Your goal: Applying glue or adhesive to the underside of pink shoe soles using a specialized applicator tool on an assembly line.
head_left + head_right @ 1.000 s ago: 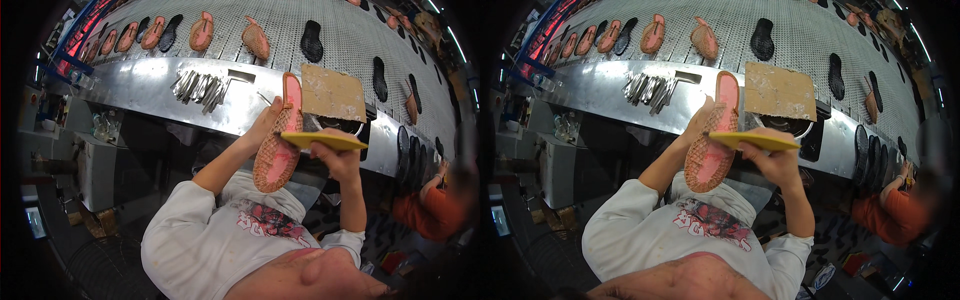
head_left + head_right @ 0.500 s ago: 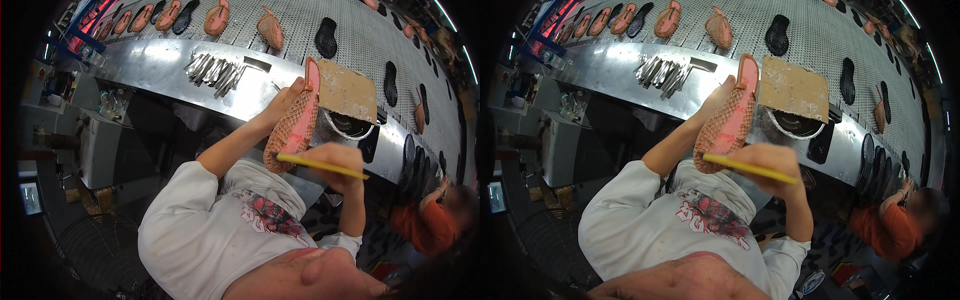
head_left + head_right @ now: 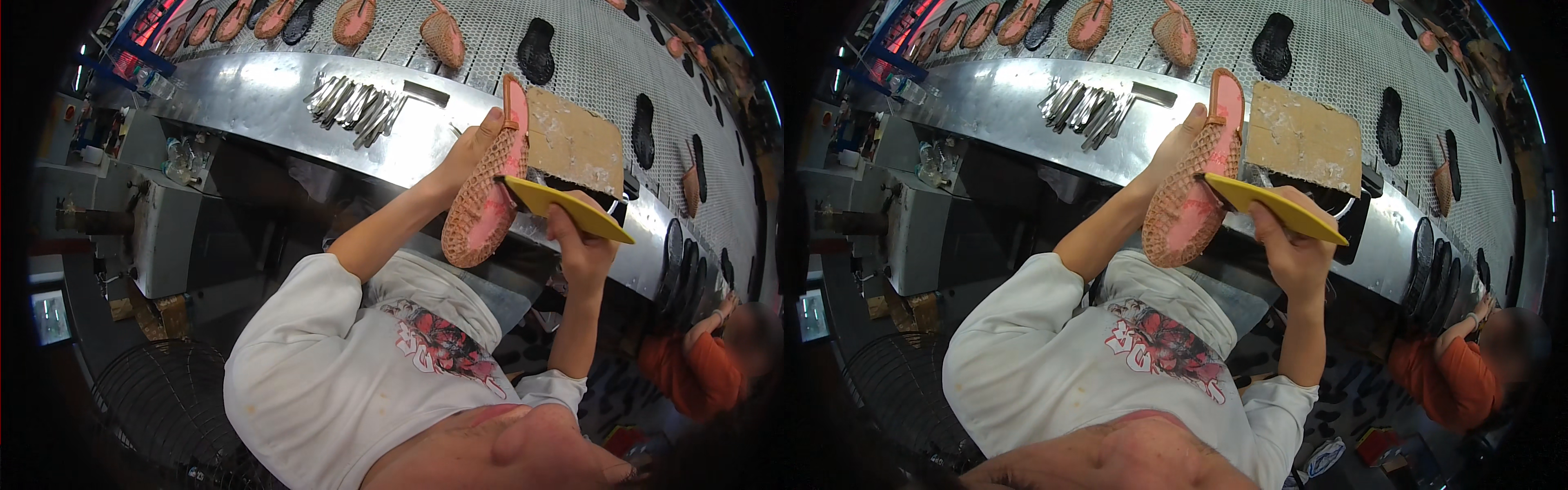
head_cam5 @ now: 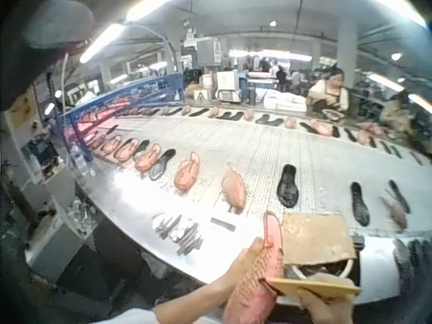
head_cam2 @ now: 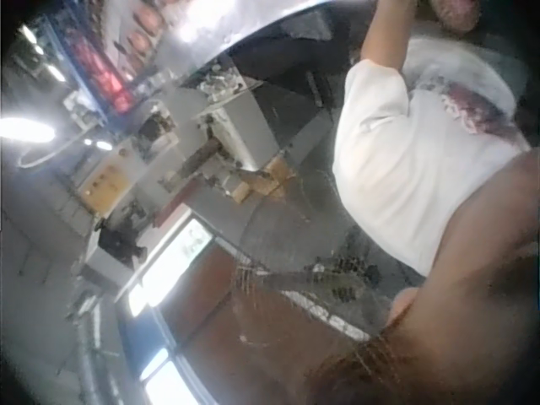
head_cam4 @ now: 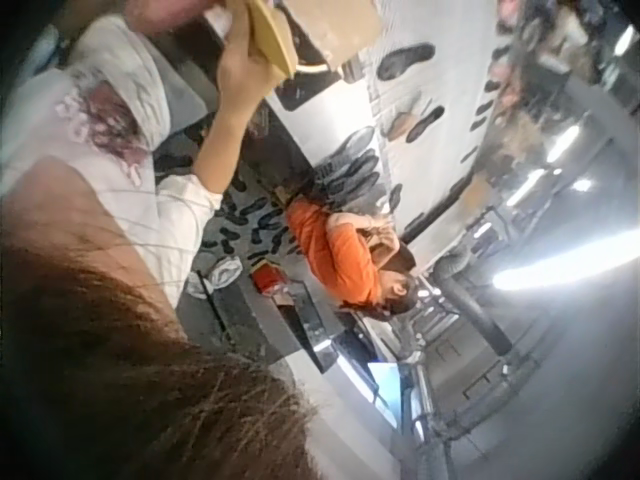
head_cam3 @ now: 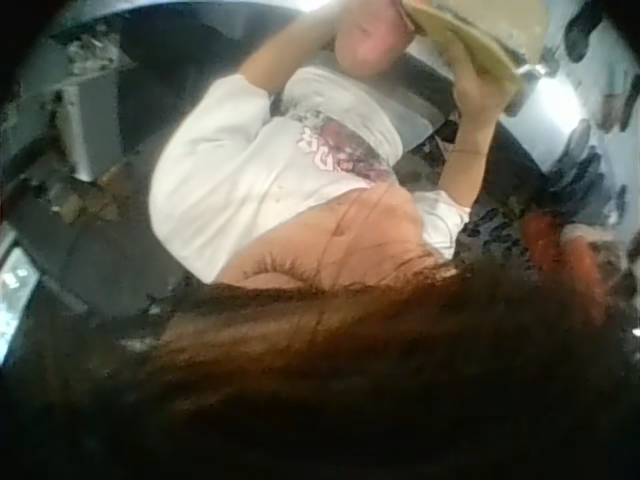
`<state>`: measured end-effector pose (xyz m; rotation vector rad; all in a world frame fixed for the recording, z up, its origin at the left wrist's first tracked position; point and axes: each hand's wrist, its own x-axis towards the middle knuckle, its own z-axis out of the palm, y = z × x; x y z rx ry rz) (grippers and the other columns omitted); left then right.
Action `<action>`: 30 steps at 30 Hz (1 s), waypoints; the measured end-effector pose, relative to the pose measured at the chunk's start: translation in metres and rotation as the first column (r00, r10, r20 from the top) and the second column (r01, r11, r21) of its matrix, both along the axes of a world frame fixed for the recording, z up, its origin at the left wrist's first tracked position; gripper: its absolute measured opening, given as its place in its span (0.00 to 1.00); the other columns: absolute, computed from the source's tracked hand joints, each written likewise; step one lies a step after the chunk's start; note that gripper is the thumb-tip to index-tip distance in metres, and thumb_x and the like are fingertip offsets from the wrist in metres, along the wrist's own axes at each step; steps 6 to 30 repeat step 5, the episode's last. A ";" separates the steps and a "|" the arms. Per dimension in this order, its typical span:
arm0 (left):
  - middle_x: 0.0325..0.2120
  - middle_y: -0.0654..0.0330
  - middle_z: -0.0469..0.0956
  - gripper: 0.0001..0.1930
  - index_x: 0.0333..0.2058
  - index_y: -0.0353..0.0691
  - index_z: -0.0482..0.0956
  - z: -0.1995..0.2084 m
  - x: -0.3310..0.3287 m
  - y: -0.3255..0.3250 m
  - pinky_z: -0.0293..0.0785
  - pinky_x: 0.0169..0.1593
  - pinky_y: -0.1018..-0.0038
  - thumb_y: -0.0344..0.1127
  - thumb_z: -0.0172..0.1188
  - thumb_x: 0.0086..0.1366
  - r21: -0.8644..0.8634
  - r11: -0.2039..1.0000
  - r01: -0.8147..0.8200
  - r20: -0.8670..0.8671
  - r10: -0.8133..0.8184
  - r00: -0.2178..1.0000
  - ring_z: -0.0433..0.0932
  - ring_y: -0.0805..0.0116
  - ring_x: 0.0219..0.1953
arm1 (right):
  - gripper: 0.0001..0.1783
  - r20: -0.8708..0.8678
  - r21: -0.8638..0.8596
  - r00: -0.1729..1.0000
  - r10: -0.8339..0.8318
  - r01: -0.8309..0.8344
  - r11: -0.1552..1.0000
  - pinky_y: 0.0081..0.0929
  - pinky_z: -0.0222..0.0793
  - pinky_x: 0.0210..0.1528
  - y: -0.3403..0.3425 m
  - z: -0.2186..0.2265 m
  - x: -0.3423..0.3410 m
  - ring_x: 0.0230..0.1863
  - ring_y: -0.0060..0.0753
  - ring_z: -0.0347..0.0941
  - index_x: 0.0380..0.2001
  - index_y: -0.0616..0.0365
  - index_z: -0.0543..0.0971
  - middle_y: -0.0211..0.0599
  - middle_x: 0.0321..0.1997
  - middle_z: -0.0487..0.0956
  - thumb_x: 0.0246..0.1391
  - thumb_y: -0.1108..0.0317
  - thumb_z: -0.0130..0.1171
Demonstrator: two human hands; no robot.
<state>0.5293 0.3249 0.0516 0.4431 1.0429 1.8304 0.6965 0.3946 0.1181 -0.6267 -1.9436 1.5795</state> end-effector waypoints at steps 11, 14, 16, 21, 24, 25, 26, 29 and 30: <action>0.34 0.57 0.77 0.38 0.46 0.34 0.71 -0.007 -0.003 0.001 0.71 0.42 0.77 0.68 0.36 0.61 -0.120 0.993 -0.018 -0.095 0.006 0.995 0.76 0.71 0.36 | 0.07 -0.102 0.181 0.882 0.459 -0.437 0.881 0.21 0.65 0.23 -0.016 0.007 0.008 0.21 0.26 0.71 0.24 0.67 0.79 0.40 0.22 0.77 0.38 0.76 0.63; 0.34 0.57 0.77 0.38 0.46 0.34 0.71 -0.007 -0.003 0.001 0.71 0.42 0.77 0.68 0.36 0.61 -0.120 0.993 -0.018 -0.095 0.006 0.995 0.76 0.71 0.36 | 0.07 -0.102 0.181 0.882 0.459 -0.437 0.881 0.21 0.65 0.23 -0.016 0.007 0.008 0.21 0.26 0.71 0.24 0.67 0.79 0.40 0.22 0.77 0.38 0.76 0.63; 0.34 0.57 0.77 0.38 0.46 0.34 0.71 -0.007 -0.003 0.001 0.71 0.42 0.77 0.68 0.36 0.61 -0.120 0.993 -0.018 -0.095 0.006 0.995 0.76 0.71 0.36 | 0.07 -0.102 0.181 0.882 0.459 -0.437 0.881 0.21 0.65 0.23 -0.016 0.007 0.008 0.21 0.26 0.71 0.24 0.67 0.79 0.40 0.22 0.77 0.38 0.76 0.63; 0.34 0.57 0.77 0.38 0.46 0.34 0.71 -0.007 -0.003 0.001 0.71 0.42 0.77 0.68 0.36 0.61 -0.120 0.993 -0.018 -0.095 0.006 0.995 0.76 0.71 0.36 | 0.07 -0.102 0.181 0.882 0.459 -0.437 0.881 0.21 0.65 0.23 -0.016 0.007 0.008 0.21 0.26 0.71 0.24 0.67 0.79 0.40 0.22 0.77 0.38 0.76 0.63; 0.34 0.57 0.77 0.38 0.46 0.34 0.71 -0.007 -0.003 0.001 0.71 0.42 0.77 0.68 0.36 0.61 -0.120 0.993 -0.018 -0.095 0.006 0.995 0.76 0.71 0.36 | 0.07 -0.102 0.181 0.882 0.459 -0.437 0.881 0.21 0.65 0.23 -0.016 0.007 0.008 0.21 0.26 0.71 0.24 0.67 0.79 0.40 0.22 0.77 0.38 0.76 0.63; 0.34 0.57 0.77 0.38 0.46 0.34 0.71 -0.007 -0.003 0.001 0.71 0.42 0.77 0.68 0.36 0.61 -0.120 0.993 -0.018 -0.095 0.006 0.995 0.76 0.71 0.36 | 0.07 -0.102 0.181 0.882 0.459 -0.437 0.881 0.21 0.65 0.23 -0.016 0.007 0.008 0.21 0.26 0.71 0.24 0.67 0.79 0.40 0.22 0.77 0.38 0.76 0.63; 0.34 0.57 0.77 0.38 0.46 0.34 0.71 -0.007 -0.003 0.001 0.71 0.42 0.77 0.68 0.36 0.61 -0.120 0.993 -0.018 -0.095 0.006 0.995 0.76 0.71 0.36 | 0.07 -0.102 0.181 0.882 0.459 -0.437 0.881 0.21 0.65 0.23 -0.016 0.007 0.008 0.21 0.26 0.71 0.24 0.67 0.79 0.40 0.22 0.77 0.38 0.76 0.63; 0.34 0.57 0.77 0.38 0.46 0.34 0.71 -0.007 -0.003 0.001 0.71 0.42 0.77 0.68 0.36 0.61 -0.120 0.993 -0.018 -0.095 0.006 0.995 0.76 0.71 0.36 | 0.07 -0.102 0.181 0.882 0.459 -0.437 0.881 0.21 0.65 0.23 -0.016 0.007 0.008 0.21 0.26 0.71 0.24 0.67 0.79 0.40 0.22 0.77 0.38 0.76 0.63; 0.34 0.57 0.77 0.38 0.46 0.34 0.71 -0.007 -0.003 0.001 0.71 0.42 0.77 0.68 0.36 0.61 -0.120 0.993 -0.018 -0.095 0.006 0.995 0.76 0.71 0.36 | 0.07 -0.102 0.181 0.882 0.459 -0.437 0.881 0.21 0.65 0.23 -0.016 0.007 0.008 0.21 0.26 0.71 0.24 0.67 0.79 0.40 0.22 0.77 0.38 0.76 0.63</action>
